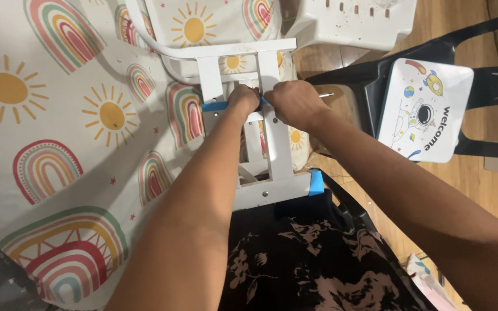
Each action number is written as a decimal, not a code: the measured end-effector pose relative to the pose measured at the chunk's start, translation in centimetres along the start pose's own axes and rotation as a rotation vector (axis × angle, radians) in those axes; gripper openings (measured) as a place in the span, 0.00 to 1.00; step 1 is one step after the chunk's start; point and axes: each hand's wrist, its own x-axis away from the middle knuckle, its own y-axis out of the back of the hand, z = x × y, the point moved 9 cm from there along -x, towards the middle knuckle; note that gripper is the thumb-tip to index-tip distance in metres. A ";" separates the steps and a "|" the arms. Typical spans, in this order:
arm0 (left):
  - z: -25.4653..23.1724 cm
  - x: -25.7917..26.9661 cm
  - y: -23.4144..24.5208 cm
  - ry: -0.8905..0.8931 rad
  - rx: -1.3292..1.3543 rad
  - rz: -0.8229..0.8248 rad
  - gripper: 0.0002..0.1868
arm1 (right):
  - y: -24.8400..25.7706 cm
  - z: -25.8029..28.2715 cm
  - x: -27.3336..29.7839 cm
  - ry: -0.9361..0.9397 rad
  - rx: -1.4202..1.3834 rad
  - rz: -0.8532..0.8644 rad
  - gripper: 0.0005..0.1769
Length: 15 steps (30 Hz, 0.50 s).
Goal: The person uses a screwdriver to tighten screws on the white metal frame of a baby bouncer. The person holds the frame steady with one hand while turning the screwdriver with the other to secure the joints.
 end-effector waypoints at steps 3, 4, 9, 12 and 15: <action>-0.5 2.5 1.6 -0.015 0.200 -0.136 0.16 | 1.8 -0.4 0.6 -0.003 -0.073 -0.110 0.08; -1.1 3.5 2.4 -0.043 0.236 -0.222 0.13 | 2.1 -1.0 0.6 -0.033 -0.077 -0.147 0.05; -6.4 10.4 7.3 -0.282 0.312 -0.853 0.08 | 1.0 -7.5 1.6 -0.479 -0.739 -0.303 0.06; -8.0 9.5 5.2 -0.245 1.054 -0.499 0.08 | -3.8 -8.7 3.4 -0.806 -1.511 -0.328 0.06; -10.7 9.7 3.9 -0.144 1.189 -0.292 0.09 | -4.2 -8.5 4.4 -0.718 -1.766 -0.491 0.06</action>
